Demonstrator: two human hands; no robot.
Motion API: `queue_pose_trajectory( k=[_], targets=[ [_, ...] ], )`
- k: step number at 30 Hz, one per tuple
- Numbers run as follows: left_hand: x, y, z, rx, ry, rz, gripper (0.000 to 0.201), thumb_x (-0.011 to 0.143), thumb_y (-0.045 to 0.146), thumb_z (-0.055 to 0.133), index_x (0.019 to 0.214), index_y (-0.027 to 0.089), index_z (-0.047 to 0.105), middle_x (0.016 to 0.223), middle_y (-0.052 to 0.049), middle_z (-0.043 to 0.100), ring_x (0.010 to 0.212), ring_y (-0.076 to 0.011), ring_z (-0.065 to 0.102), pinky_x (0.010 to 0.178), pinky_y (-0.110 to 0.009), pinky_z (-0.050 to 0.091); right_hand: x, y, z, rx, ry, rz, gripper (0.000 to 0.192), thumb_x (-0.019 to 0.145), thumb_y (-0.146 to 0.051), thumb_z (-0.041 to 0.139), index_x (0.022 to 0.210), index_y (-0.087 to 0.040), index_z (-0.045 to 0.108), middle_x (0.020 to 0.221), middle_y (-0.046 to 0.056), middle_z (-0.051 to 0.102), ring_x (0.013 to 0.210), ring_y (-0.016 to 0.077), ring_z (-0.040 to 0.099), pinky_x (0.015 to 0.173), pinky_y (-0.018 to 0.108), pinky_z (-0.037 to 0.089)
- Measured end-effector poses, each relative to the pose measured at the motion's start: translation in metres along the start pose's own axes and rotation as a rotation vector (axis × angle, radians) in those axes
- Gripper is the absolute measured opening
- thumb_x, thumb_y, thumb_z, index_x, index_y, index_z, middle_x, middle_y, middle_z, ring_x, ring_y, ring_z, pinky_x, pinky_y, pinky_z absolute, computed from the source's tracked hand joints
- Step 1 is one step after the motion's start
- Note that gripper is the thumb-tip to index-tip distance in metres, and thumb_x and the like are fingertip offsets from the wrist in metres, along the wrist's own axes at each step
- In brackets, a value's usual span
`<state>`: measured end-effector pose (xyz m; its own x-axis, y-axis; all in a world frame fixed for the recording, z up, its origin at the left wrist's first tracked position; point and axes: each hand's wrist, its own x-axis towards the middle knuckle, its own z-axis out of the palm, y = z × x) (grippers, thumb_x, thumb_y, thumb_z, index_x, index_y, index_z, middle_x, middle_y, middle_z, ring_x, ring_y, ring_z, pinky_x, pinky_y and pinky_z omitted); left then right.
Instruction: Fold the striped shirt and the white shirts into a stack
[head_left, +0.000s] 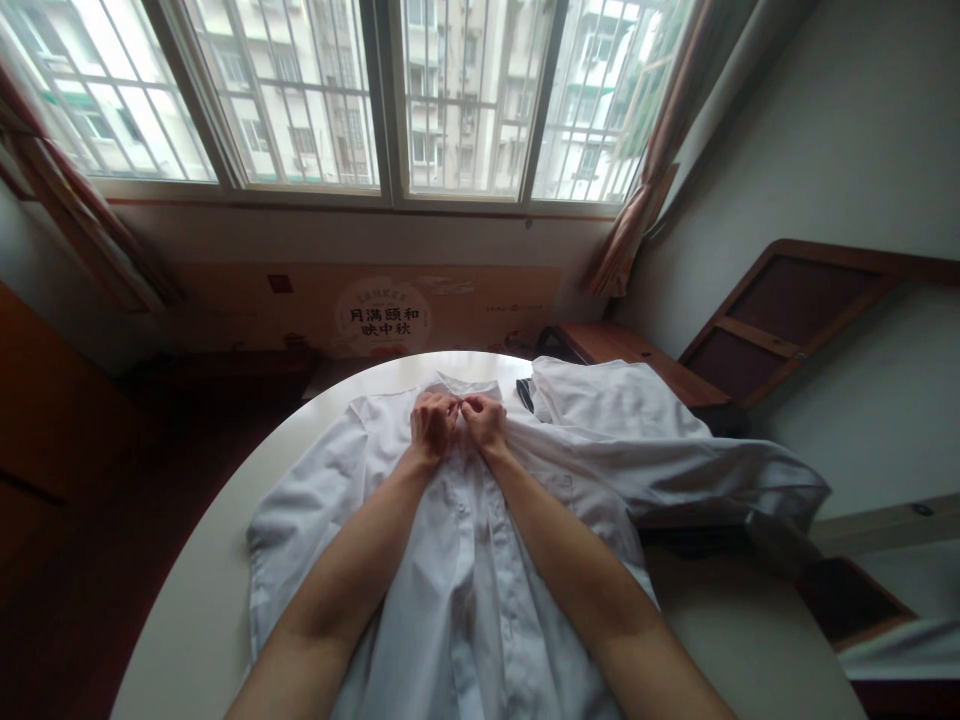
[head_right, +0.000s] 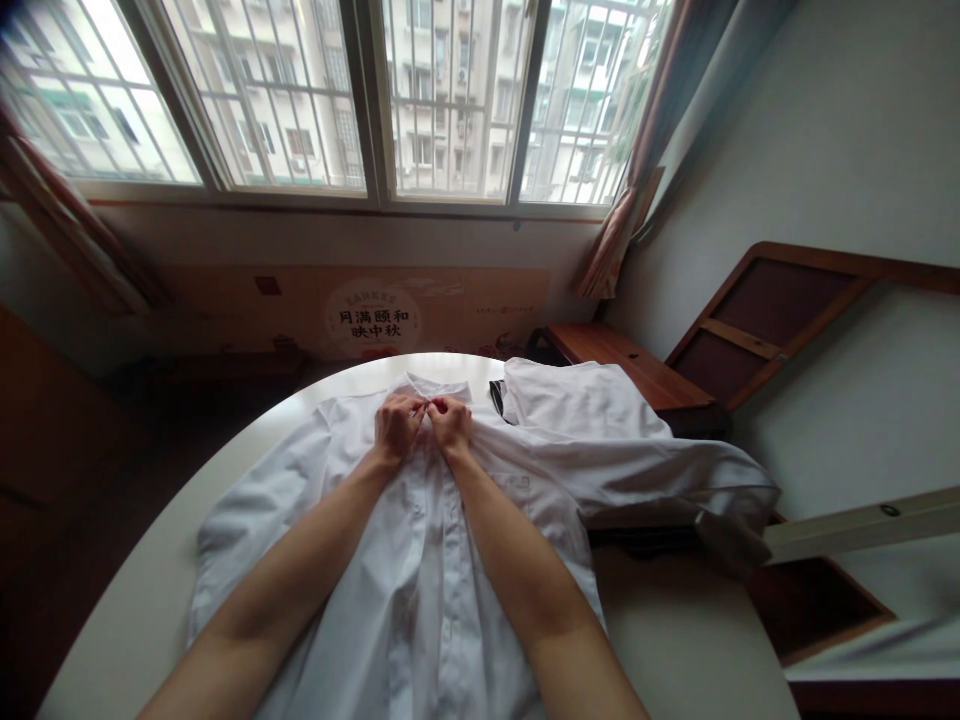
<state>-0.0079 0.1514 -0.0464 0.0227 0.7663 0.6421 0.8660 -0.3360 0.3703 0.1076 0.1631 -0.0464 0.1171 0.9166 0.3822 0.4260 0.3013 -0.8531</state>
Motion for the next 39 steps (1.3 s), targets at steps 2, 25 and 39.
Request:
queue_pose_trajectory(
  k=[2, 25, 39],
  targets=[
    [0.000, -0.002, 0.001, 0.002, 0.006, 0.028, 0.015, 0.084, 0.022, 0.058, 0.079, 0.017, 0.071, 0.080, -0.007, 0.070, 0.081, -0.0219, 0.059, 0.075, -0.031, 0.043, 0.000, 0.002, 0.000, 0.079, -0.022, 0.000, 0.016, 0.073, -0.023, 0.059, 0.080, -0.016, 0.072, 0.081, 0.006, 0.073, 0.075, 0.0198, 0.067, 0.078, 0.030, 0.050],
    [0.001, -0.012, 0.004, -0.337, 0.066, -0.019, 0.013, 0.082, 0.016, 0.058, 0.086, 0.019, 0.070, 0.090, -0.005, 0.071, 0.082, -0.0173, 0.065, 0.077, -0.027, 0.049, 0.012, -0.006, -0.014, 0.455, -0.305, 0.109, 0.020, 0.058, -0.028, 0.074, 0.073, -0.016, 0.071, 0.075, 0.005, 0.071, 0.072, 0.0185, 0.066, 0.072, 0.031, 0.052],
    [0.004, -0.009, -0.003, -0.293, 0.086, -0.273, 0.013, 0.080, 0.024, 0.060, 0.081, 0.019, 0.072, 0.081, -0.005, 0.073, 0.072, -0.0171, 0.065, 0.070, -0.026, 0.046, -0.001, -0.011, 0.004, -0.185, -0.014, 0.023, 0.010, 0.078, -0.025, 0.059, 0.078, -0.020, 0.068, 0.086, 0.008, 0.071, 0.086, 0.0220, 0.064, 0.081, 0.031, 0.045]
  ],
)
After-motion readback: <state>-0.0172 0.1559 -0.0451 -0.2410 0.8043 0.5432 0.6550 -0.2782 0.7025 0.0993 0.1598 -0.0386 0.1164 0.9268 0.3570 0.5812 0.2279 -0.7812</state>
